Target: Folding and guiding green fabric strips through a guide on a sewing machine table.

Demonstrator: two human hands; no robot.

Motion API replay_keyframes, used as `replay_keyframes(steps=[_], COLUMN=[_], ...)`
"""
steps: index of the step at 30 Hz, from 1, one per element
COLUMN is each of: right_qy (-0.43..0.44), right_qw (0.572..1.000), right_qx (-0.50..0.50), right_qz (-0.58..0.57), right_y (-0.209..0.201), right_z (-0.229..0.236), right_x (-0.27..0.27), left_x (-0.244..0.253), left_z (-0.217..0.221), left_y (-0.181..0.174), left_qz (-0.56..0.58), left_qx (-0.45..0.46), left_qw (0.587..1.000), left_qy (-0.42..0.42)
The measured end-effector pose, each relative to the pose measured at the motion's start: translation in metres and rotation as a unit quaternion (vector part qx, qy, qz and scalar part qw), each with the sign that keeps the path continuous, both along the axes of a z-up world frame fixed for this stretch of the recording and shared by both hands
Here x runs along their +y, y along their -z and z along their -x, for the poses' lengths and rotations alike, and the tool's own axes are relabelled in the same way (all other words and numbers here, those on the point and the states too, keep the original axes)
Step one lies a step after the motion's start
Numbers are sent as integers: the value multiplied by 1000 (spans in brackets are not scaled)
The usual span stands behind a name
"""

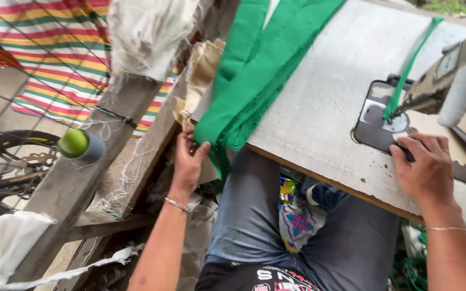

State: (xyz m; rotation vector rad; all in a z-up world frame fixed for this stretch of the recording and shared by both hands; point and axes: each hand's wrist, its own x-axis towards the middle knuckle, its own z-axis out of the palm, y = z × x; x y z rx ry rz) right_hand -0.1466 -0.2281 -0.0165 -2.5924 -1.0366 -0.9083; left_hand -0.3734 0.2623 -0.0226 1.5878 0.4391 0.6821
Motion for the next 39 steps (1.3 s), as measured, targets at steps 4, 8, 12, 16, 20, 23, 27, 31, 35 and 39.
replay_keyframes(steps=[4,8,12,16,20,23,27,31,35,39], right_qy=[16,15,-1,-15,-14,-19,-20,-41,-29,-80], right_qw=[1000,1000,1000,1000,999,1000,999,999,999,996], right_qx=[11,-7,-2,-17,-24,-3,-7,-5,-13,-31], right_qz=[2,14,16,21,21,13,32,9,19,-27], right_y=[7,11,18,22,23,30,30,24,19,98], right_z=[-4,-6,-13,-18,-20,-24,-24,-18,-15,-76], right_x=[-5,-7,-12,-18,-17,-21,-25,-21,-17,-68], left_x=[4,13,19,32,44,50,46,37,33,0], left_z=[6,10,14,13,11,9,14,18,17,-4], left_y=[-8,-8,-22,-29,-29,-21,-24,-43,-56,-66], left_qz=[150,142,75,-85,-177,-132,-127,-147,-406,-480], left_qx=[33,20,44,108,125,99,132,175,65,113], left_qw=[985,989,996,991,976,986,983,973,911,865], left_qy=[73,40,8,-8,-14,12,18,28,-18,-91])
